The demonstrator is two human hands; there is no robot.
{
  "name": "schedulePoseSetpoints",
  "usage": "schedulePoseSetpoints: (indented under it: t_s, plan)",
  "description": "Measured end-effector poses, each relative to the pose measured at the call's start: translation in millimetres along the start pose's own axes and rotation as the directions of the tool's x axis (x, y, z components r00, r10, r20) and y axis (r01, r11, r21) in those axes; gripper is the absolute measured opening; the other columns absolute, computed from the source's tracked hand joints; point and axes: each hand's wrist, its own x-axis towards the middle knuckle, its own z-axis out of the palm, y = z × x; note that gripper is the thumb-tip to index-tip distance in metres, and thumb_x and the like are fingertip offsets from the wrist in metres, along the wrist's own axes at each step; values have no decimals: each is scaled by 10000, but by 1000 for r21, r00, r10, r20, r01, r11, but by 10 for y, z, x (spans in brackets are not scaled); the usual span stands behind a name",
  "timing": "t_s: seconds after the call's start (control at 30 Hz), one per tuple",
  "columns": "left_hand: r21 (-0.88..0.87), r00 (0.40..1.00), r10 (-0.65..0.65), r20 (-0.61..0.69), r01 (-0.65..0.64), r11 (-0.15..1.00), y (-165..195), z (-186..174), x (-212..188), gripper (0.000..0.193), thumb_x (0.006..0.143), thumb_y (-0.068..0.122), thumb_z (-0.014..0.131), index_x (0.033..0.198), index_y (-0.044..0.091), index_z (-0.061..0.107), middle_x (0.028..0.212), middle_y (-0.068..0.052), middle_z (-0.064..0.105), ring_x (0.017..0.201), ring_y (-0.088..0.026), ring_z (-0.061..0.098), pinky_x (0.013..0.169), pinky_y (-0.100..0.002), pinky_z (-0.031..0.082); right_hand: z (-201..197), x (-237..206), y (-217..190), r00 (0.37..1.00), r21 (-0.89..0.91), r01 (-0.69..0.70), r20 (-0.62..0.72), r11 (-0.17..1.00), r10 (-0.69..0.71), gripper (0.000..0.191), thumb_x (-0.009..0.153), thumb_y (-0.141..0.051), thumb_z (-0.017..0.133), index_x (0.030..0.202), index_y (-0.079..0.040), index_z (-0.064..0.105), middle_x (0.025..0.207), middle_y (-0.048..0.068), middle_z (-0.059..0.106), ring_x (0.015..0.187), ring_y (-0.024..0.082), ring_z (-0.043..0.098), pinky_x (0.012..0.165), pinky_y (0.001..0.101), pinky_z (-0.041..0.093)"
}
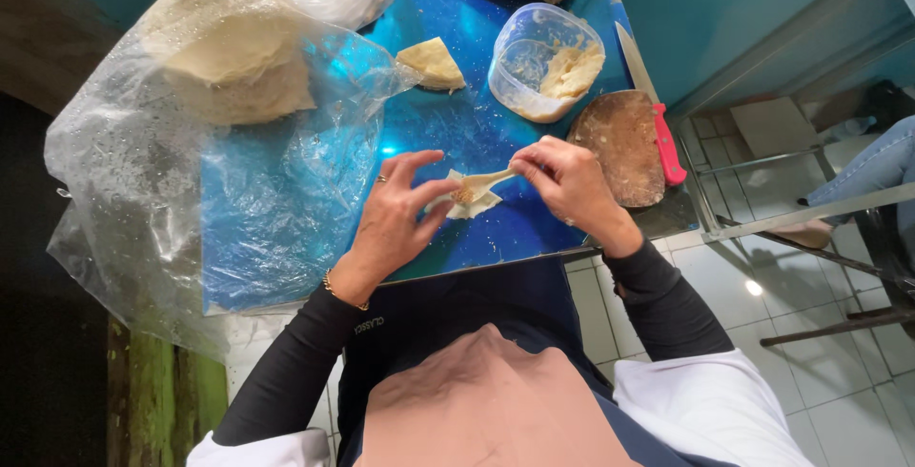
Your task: The person folds triangular dough wrappers into filled pastries at a small table. They place filling from a plastic bag onto a wrapper, fold the dough over the filling, press the edges closed by hand, and set the finished pastry aside, repeating the process with new wrappers.
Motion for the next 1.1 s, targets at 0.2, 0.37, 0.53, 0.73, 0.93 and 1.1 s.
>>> schedulePoseSetpoints:
  t_s: [0.2, 0.37, 0.53, 0.73, 0.93, 1.1]
  plan:
    - [127, 991, 115, 72, -124, 984, 8, 73, -12, 341, 782, 100, 790, 1116, 147, 741, 1390, -141, 571, 1285, -352, 532, 1039, -459, 470, -62, -34, -142, 972, -200, 229, -1, 953, -234, 54, 967, -103, 715, 990, -61, 740, 869, 76, 660, 753, 255, 669, 650, 368, 526]
    - [196, 984, 150, 98, -167, 966, 21, 117, -21, 292, 813, 109, 780, 1098, 156, 741, 1405, -137, 570, 1297, -341, 529, 1064, -456, 453, -131, -35, -204, 948, -298, 308, 12, 904, -319, 41, 960, -108, 729, 977, -71, 723, 847, 61, 639, 797, 256, 658, 674, 388, 525]
    - [211, 985, 150, 89, -166, 963, 43, 57, -55, 204, 850, 131, 781, 1045, 147, 726, 1407, -124, 581, 1306, -330, 540, 1075, -448, 457, -147, -25, -233, 944, -308, 317, 7, 897, -331, 44, 957, -111, 732, 978, -75, 721, 847, 61, 637, 805, 256, 654, 674, 390, 520]
    - [176, 984, 153, 87, -166, 970, 53, 53, -49, 257, 836, 147, 785, 1086, 137, 725, 1396, -130, 581, 1293, -340, 537, 1069, -453, 454, -139, -29, -123, 940, -282, 322, -16, 904, -340, 39, 974, -107, 718, 994, -74, 724, 883, 62, 648, 810, 256, 661, 689, 368, 520]
    - [162, 997, 37, 69, -47, 986, 71, 6, -63, 329, 805, 191, 781, 1112, 98, 710, 1397, -146, 566, 1281, -355, 526, 1066, -481, 407, -226, 41, 149, 998, 93, -63, -25, 994, 65, 108, 981, -138, 723, 991, -31, 739, 815, -3, 654, 702, 100, 588, 635, 263, 473]
    - [179, 992, 42, 115, -63, 982, 112, 12, -60, 305, 802, 185, 756, 1089, 103, 696, 1406, -170, 562, 1288, -360, 519, 1071, -491, 384, -574, 426, 496, 968, 479, -202, -32, 854, 247, 153, 1021, -165, 668, 947, -42, 722, 758, -66, 588, 691, 13, 502, 626, 200, 388]
